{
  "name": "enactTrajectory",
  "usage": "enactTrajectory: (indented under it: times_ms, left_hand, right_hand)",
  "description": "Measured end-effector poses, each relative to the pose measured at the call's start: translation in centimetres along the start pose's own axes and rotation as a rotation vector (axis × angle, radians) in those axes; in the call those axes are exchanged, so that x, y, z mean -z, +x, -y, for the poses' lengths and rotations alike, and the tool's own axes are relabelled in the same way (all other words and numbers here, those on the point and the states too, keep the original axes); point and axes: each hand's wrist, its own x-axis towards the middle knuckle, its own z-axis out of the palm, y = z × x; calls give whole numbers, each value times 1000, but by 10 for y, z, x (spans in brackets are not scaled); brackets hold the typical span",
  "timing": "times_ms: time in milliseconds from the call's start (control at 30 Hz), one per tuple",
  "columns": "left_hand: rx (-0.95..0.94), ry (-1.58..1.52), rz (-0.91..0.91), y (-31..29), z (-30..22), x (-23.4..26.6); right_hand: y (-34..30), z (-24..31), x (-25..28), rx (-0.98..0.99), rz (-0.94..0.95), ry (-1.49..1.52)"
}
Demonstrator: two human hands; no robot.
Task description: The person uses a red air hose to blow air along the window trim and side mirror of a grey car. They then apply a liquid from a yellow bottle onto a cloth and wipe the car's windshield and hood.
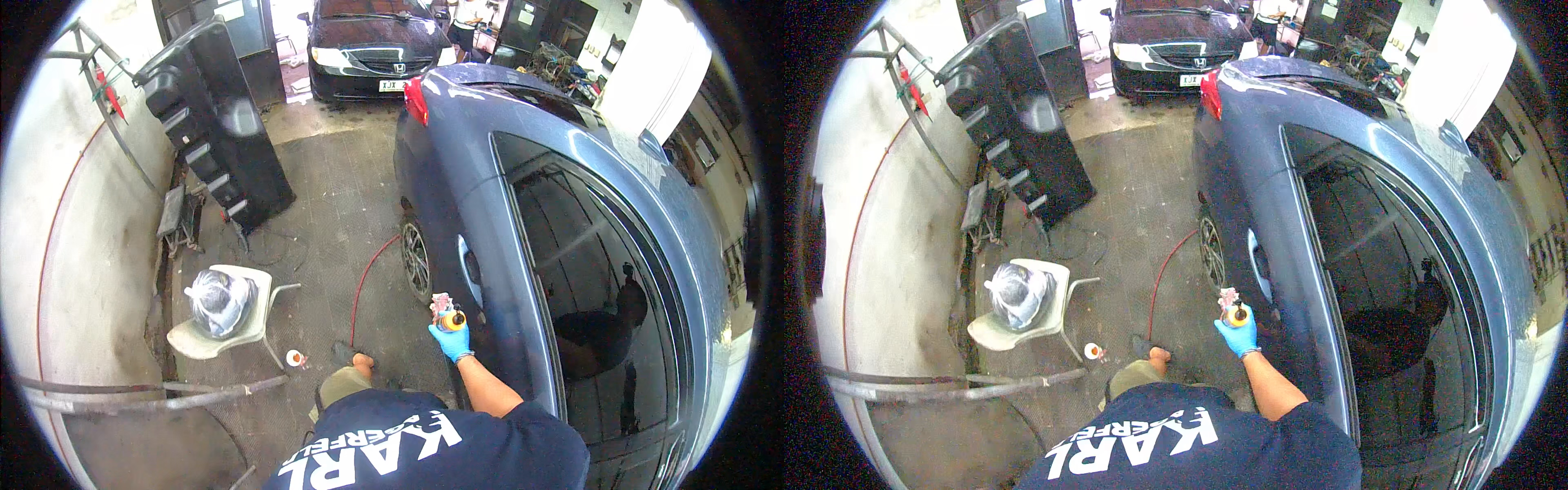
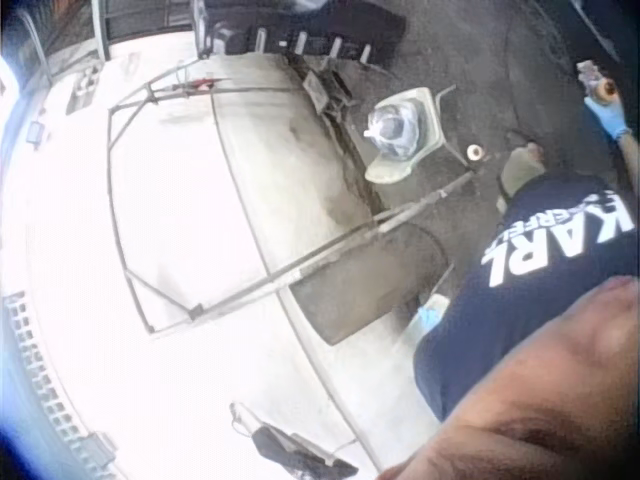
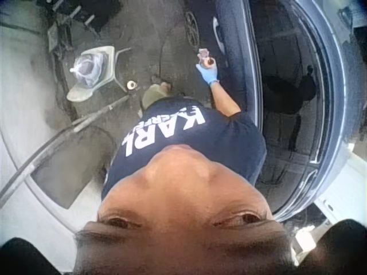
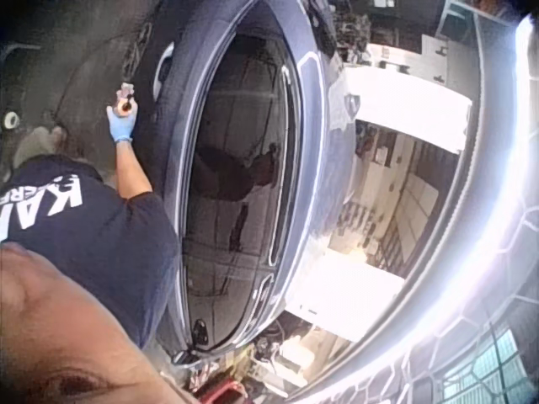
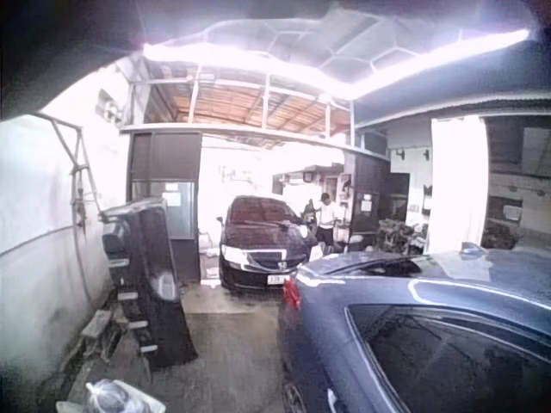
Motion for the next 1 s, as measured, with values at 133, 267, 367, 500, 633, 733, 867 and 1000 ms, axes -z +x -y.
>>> enactTrajectory:
  times_ms: [133, 267, 367, 500, 633, 733, 867, 1000]
  left_hand:
    - [10, -45, -3, 44, -40, 48]
    - [24, -65, 16, 67, -46, 77]
    - [28, -73, 22, 70, -44, 93]
    - [68, -93, 17, 73, -36, 108]
    - [122, -115, 29, 68, -22, 111]
    - [147, -142, 60, 60, -14, 100]
    - [195, -220, 125, 36, -9, 51]
    - [212, -227, 319, -8, -6, -46]
  right_hand:
    - [90, 19, -40, 35, 6, -24]
    - [145, 55, -79, -98, 89, 309]
    - [193, 28, -115, 36, 83, 161]
    - [233, 62, -181, 5, 193, 279]
    - [258, 114, -238, 102, 388, 347]
    - [265, 128, -269, 49, 534, 302]
    - [284, 159, -308, 247, 717, 124]
    - [301, 164, -342, 4, 809, 80]
